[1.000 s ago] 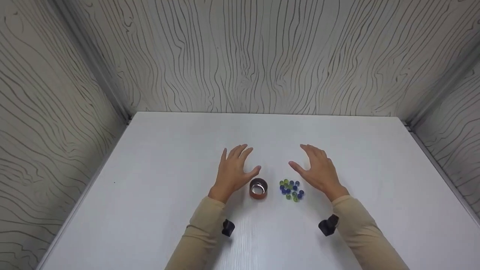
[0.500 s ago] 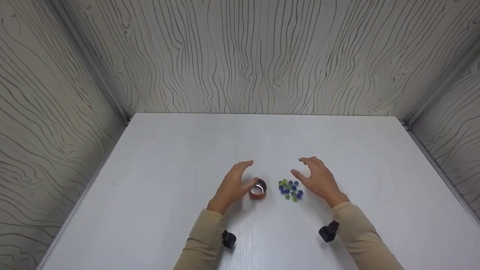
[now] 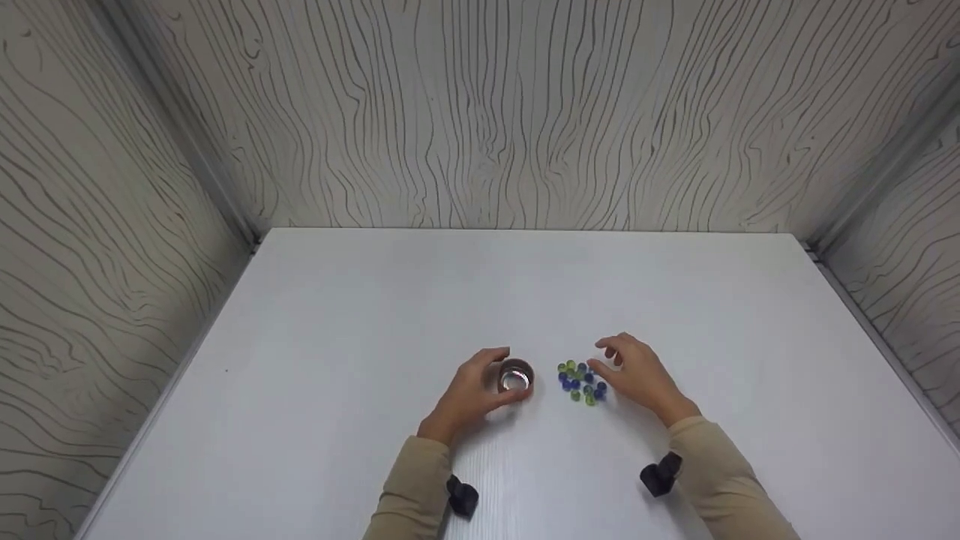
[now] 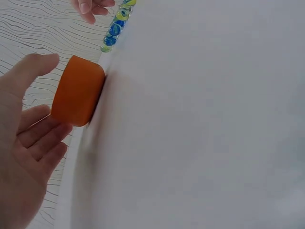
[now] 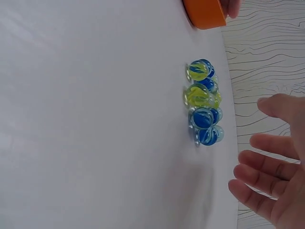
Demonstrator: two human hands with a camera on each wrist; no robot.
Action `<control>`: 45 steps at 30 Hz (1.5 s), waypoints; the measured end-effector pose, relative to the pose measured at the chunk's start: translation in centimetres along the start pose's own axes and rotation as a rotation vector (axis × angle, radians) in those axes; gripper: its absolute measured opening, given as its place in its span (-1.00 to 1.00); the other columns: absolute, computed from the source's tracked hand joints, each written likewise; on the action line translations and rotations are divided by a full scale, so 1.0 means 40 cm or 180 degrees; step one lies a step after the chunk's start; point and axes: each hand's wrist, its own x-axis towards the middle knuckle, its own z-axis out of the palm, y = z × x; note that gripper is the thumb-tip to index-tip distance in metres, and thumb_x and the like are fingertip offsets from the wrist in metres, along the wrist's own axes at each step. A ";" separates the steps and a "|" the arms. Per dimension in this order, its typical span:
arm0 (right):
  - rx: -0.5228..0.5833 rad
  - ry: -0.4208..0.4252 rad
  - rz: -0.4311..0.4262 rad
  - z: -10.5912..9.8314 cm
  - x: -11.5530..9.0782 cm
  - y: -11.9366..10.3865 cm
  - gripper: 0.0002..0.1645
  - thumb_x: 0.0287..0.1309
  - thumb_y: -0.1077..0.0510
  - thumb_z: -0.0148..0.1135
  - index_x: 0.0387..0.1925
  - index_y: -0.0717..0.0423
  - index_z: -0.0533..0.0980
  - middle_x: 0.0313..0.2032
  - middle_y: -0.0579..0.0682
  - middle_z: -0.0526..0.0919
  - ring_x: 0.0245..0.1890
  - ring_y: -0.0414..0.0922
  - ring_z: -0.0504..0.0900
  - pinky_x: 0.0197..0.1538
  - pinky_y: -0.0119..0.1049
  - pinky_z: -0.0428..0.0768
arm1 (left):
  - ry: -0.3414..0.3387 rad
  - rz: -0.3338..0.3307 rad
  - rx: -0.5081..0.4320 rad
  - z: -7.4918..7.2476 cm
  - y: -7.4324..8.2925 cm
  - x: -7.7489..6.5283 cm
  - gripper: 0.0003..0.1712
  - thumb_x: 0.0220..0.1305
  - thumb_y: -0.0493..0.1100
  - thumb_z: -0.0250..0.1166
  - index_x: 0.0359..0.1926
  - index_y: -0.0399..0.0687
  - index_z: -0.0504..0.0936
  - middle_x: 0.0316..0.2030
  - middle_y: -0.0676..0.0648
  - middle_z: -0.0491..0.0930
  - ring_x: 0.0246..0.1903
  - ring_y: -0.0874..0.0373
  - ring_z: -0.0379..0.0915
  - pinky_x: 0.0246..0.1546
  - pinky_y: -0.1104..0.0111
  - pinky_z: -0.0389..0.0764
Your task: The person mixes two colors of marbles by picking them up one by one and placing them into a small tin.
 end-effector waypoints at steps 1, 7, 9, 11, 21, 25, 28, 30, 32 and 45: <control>0.0007 -0.0021 0.0005 0.000 0.000 0.002 -0.55 0.20 0.04 0.26 0.02 0.25 0.54 -0.25 0.10 0.59 -0.27 -0.09 0.51 -0.22 -0.27 0.52 | 0.0001 0.0022 0.0016 0.001 -0.001 0.001 -0.20 0.08 0.00 0.44 0.28 -0.27 0.39 0.20 -0.22 0.51 0.28 -0.08 0.39 0.38 0.04 0.38; 0.0093 -0.0152 0.0048 -0.002 0.003 0.010 -0.65 0.18 0.12 0.26 -0.04 0.24 0.57 -0.32 0.06 0.58 -0.33 -0.14 0.45 -0.29 -0.36 0.45 | -0.0021 0.0192 0.0078 0.006 -0.006 0.007 -0.22 0.05 -0.14 0.47 0.26 -0.33 0.38 0.17 -0.23 0.53 0.22 -0.07 0.46 0.33 0.09 0.45; 0.0120 -0.0226 0.0064 -0.003 0.005 0.012 -0.68 0.18 0.15 0.26 -0.07 0.23 0.58 -0.32 0.06 0.58 -0.34 -0.15 0.44 -0.30 -0.38 0.44 | -0.0037 0.0179 0.0077 0.010 -0.008 0.008 -0.21 0.03 -0.18 0.47 0.27 -0.32 0.38 0.16 -0.22 0.54 0.21 -0.06 0.47 0.33 0.11 0.46; 0.0138 -0.0302 0.0079 -0.002 0.007 0.016 -0.70 0.17 0.18 0.25 -0.07 0.23 0.59 -0.33 0.06 0.57 -0.33 -0.15 0.44 -0.30 -0.40 0.44 | -0.0035 0.0169 0.0054 0.013 -0.009 0.008 -0.22 0.03 -0.19 0.47 0.26 -0.33 0.38 0.16 -0.23 0.54 0.20 -0.07 0.47 0.32 0.11 0.46; 0.0155 -0.0415 0.0029 0.000 0.014 0.023 -0.73 0.12 0.27 0.25 -0.11 0.26 0.61 -0.40 0.03 0.53 -0.37 -0.17 0.40 -0.34 -0.43 0.40 | 0.0047 0.0089 -0.0030 0.032 -0.008 0.011 -0.24 0.04 -0.23 0.46 0.27 -0.29 0.38 0.16 -0.22 0.54 0.22 -0.05 0.46 0.32 0.16 0.46; 0.0125 -0.0434 0.0017 0.000 0.018 0.020 -0.75 0.11 0.30 0.24 -0.14 0.26 0.63 -0.41 0.02 0.52 -0.37 -0.18 0.40 -0.33 -0.42 0.39 | 0.0084 0.0083 -0.0050 0.044 -0.004 0.016 -0.24 0.04 -0.24 0.46 0.27 -0.29 0.38 0.18 -0.23 0.53 0.23 -0.06 0.46 0.32 0.17 0.47; 0.0120 -0.0450 0.0011 0.000 0.019 0.019 -0.77 0.10 0.31 0.23 -0.16 0.25 0.64 -0.42 0.03 0.53 -0.37 -0.18 0.40 -0.34 -0.42 0.40 | 0.0122 0.0053 -0.0115 0.054 -0.002 0.022 -0.24 0.03 -0.25 0.46 0.27 -0.29 0.39 0.19 -0.23 0.52 0.25 -0.06 0.44 0.33 0.16 0.46; 0.0120 -0.0456 0.0003 0.000 0.019 0.019 -0.77 0.10 0.32 0.23 -0.17 0.25 0.64 -0.42 0.03 0.53 -0.38 -0.17 0.41 -0.35 -0.42 0.39 | 0.0152 0.0039 -0.0138 0.061 -0.004 0.026 -0.24 0.02 -0.25 0.47 0.27 -0.29 0.40 0.19 -0.24 0.52 0.26 -0.07 0.44 0.34 0.16 0.45; 0.0122 -0.0472 -0.0011 0.001 0.019 0.020 -0.77 0.11 0.33 0.22 -0.16 0.25 0.64 -0.42 0.03 0.53 -0.38 -0.17 0.41 -0.35 -0.42 0.39 | 0.0187 0.0033 -0.0187 0.068 -0.006 0.027 -0.23 0.01 -0.25 0.48 0.26 -0.30 0.40 0.20 -0.25 0.52 0.26 -0.08 0.43 0.34 0.15 0.44; 0.0106 -0.0559 -0.0066 0.003 0.031 0.021 -0.74 0.08 0.35 0.20 -0.17 0.22 0.66 -0.41 0.03 0.56 -0.37 -0.18 0.43 -0.32 -0.43 0.41 | 0.0378 0.0085 -0.0547 0.093 -0.022 0.038 -0.23 -0.02 -0.22 0.49 0.26 -0.24 0.42 0.22 -0.21 0.52 0.28 -0.08 0.42 0.37 0.16 0.40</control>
